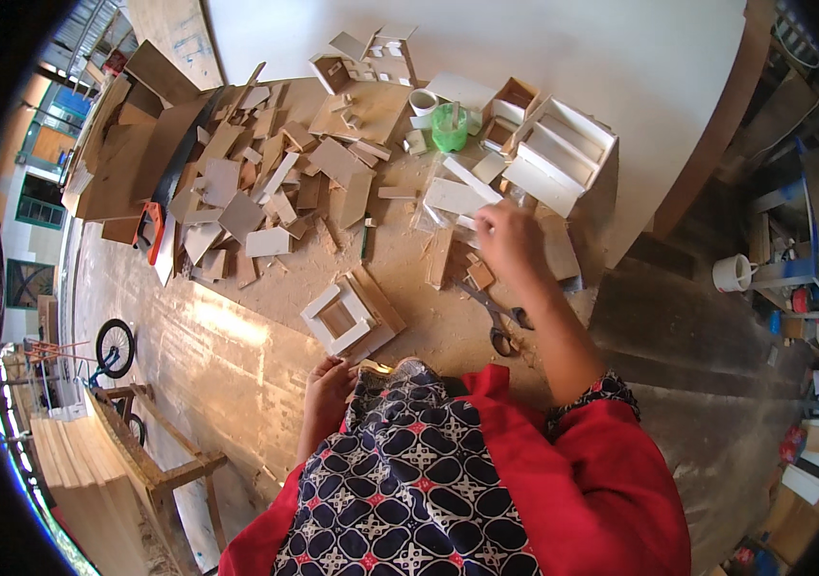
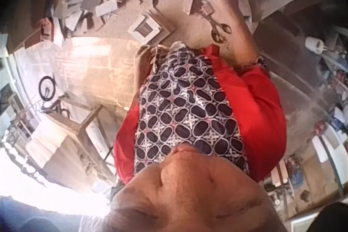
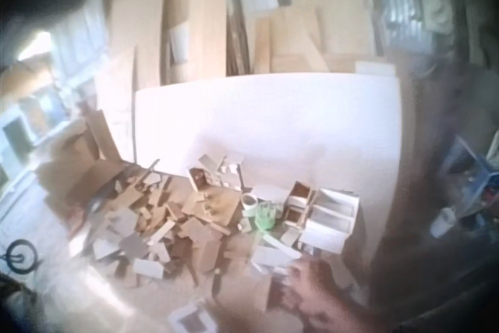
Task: The person applies glue to wooden pieces using a brush and attaches them to a small structure. They then cut a strip of material with scissors and glue it onto the model house.
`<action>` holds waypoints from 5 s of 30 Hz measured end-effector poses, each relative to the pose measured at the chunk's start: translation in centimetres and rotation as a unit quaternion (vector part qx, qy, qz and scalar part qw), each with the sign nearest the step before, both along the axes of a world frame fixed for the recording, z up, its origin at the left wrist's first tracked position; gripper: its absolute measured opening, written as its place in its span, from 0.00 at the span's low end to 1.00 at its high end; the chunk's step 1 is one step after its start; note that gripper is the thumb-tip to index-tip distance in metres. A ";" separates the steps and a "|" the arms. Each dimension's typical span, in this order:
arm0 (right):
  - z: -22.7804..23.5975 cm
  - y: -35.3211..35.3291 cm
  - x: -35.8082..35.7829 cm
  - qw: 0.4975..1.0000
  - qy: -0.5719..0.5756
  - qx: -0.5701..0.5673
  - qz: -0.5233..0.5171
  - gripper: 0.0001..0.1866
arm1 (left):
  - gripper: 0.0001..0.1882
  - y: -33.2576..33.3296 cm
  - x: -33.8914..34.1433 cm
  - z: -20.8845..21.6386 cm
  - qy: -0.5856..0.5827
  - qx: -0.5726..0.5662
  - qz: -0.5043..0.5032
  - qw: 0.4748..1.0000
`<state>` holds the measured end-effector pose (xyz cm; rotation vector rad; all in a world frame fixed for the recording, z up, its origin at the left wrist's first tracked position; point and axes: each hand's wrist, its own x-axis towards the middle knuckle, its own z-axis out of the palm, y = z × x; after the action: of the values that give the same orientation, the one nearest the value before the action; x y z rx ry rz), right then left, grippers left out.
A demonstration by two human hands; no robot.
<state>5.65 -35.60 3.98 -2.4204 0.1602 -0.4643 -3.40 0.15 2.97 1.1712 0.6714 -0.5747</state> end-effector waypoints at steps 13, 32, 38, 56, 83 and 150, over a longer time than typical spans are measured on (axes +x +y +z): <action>-1.3 -2.8 -0.4 0.989 0.141 0.019 -0.050 0.14 | 0.09 2.4 0.8 -2.8 -0.101 0.013 0.054 0.993; -1.9 12.9 -2.6 0.915 0.301 0.179 0.202 0.10 | 0.11 1.8 0.3 -2.3 -0.102 0.001 0.062 0.993; -2.0 13.0 -2.1 0.895 0.347 0.150 0.238 0.08 | 0.10 2.1 0.5 -2.7 -0.104 0.002 0.050 0.993; 0.5 13.5 0.6 0.923 0.208 -0.129 0.299 0.43 | 0.08 2.4 0.9 -2.8 -0.099 -0.002 0.031 0.995; 0.1 13.3 4.2 0.909 0.273 -0.068 0.308 0.50 | 0.08 2.8 1.7 -2.0 -0.091 0.078 -0.014 0.993; -2.5 12.7 -0.2 0.959 0.179 0.104 0.193 0.09 | 0.06 2.7 2.4 -2.9 -0.119 0.060 0.024 0.991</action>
<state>5.44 -22.92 1.52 -2.2318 -0.1065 0.1629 -1.04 2.85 0.05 1.3088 0.5324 -0.3506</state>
